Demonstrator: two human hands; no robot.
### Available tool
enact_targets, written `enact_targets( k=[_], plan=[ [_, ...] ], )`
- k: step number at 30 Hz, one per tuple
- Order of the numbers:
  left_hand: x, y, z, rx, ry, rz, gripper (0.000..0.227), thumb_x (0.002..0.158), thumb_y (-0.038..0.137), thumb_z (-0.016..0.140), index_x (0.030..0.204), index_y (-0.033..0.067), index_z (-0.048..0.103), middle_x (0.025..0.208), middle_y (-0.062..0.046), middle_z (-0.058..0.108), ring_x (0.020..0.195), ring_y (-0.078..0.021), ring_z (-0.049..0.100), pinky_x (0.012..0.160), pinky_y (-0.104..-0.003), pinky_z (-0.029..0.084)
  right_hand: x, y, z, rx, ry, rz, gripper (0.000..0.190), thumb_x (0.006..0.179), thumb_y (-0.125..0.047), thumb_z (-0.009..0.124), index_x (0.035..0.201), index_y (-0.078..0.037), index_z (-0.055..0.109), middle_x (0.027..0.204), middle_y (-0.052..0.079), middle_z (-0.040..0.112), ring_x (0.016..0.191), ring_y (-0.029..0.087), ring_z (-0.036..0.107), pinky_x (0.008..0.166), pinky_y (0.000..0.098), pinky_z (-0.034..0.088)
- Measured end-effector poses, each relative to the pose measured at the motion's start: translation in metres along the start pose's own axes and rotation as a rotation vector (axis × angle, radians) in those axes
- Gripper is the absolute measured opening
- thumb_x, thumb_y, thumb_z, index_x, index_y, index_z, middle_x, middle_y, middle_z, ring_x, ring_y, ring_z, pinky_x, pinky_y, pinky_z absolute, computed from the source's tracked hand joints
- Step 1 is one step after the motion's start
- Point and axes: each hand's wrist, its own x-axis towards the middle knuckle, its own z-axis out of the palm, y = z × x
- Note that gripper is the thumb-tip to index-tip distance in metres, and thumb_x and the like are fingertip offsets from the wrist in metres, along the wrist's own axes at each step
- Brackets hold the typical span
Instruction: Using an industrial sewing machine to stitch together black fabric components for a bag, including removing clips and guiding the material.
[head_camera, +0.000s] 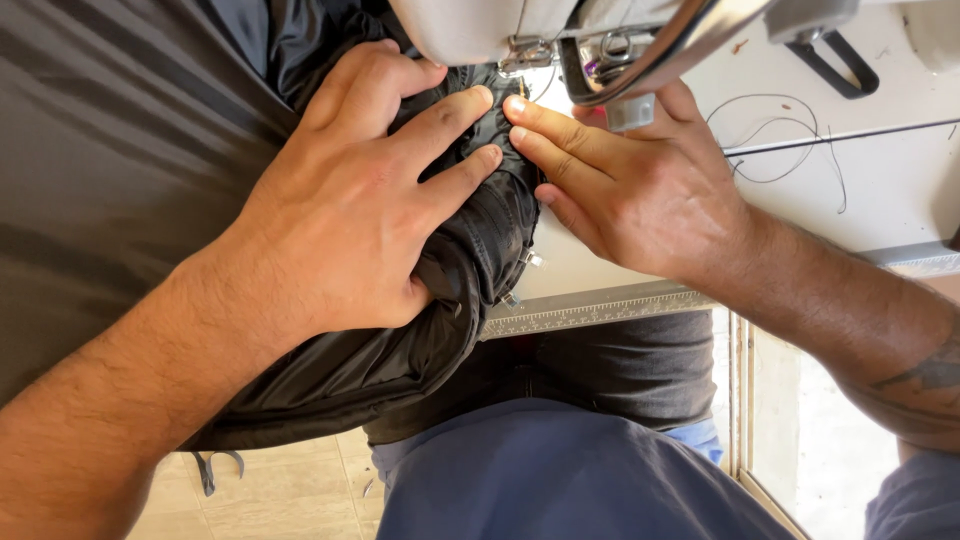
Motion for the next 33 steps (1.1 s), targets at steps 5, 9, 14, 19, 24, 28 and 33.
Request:
enact_targets(
  k=[5,9,14,19,24,28,33],
  plan=[
    [0.000,-0.002,-0.001,0.008,0.010,0.004,0.072,0.052,0.026,0.080,0.120,0.0029,0.077,0.135,-0.016,0.061,0.120,-0.0415,0.050,0.107,-0.058,0.044,-0.001,-0.001,0.003,-0.038,-0.014,0.010,0.036,0.110,-0.027,0.067,0.139,-0.006,0.075,0.153,0.002,0.064,0.086,0.009,0.068,0.089,0.0383,0.035],
    [0.004,-0.005,-0.002,-0.005,0.032,0.021,0.065,0.055,0.022,0.078,0.117,0.0019,0.077,0.134,-0.015,0.063,0.113,-0.0405,0.050,0.104,-0.057,0.044,0.003,0.000,-0.004,0.065,0.023,-0.023,0.034,0.110,-0.024,0.065,0.132,0.001,0.076,0.146,0.009,0.068,0.105,0.018,0.072,0.100,0.0421,0.041],
    [0.002,-0.008,-0.002,-0.002,0.021,0.031,0.067,0.054,0.022,0.078,0.118,0.0017,0.076,0.135,-0.016,0.063,0.114,-0.0417,0.050,0.105,-0.058,0.044,-0.004,0.003,-0.002,0.005,0.048,-0.086,0.031,0.110,-0.030,0.065,0.128,-0.008,0.078,0.142,0.001,0.071,0.111,0.017,0.071,0.090,0.0316,0.044],
    [0.002,-0.009,-0.002,-0.017,0.001,0.037,0.074,0.050,0.021,0.078,0.121,0.0025,0.077,0.139,-0.017,0.061,0.120,-0.0434,0.050,0.110,-0.060,0.041,-0.001,0.002,-0.004,0.049,0.072,-0.098,0.030,0.108,-0.026,0.067,0.125,-0.003,0.078,0.137,0.005,0.073,0.107,0.019,0.070,0.094,0.0345,0.049],
    [0.001,-0.011,0.000,-0.009,-0.020,0.028,0.081,0.046,0.025,0.081,0.124,0.0039,0.077,0.138,-0.015,0.063,0.125,-0.0446,0.048,0.114,-0.061,0.039,-0.003,0.000,-0.003,-0.021,0.073,-0.077,0.030,0.107,-0.031,0.070,0.124,-0.008,0.080,0.138,0.000,0.073,0.112,0.015,0.068,0.094,0.0299,0.048],
    [0.000,-0.011,0.001,-0.005,-0.018,0.032,0.080,0.046,0.025,0.081,0.124,0.0037,0.077,0.138,-0.015,0.063,0.124,-0.0438,0.049,0.114,-0.060,0.039,-0.003,-0.001,-0.004,0.015,0.055,-0.066,0.029,0.107,-0.028,0.071,0.125,-0.007,0.079,0.140,0.002,0.072,0.115,0.017,0.068,0.095,0.0334,0.050],
    [0.002,-0.014,0.002,0.015,-0.015,0.031,0.078,0.050,0.027,0.081,0.126,0.0045,0.078,0.137,-0.014,0.064,0.124,-0.0470,0.048,0.113,-0.059,0.039,-0.001,0.000,-0.003,0.006,0.044,-0.053,0.032,0.108,-0.029,0.068,0.127,-0.005,0.079,0.142,0.003,0.071,0.113,0.017,0.070,0.096,0.0350,0.049]
  ],
)
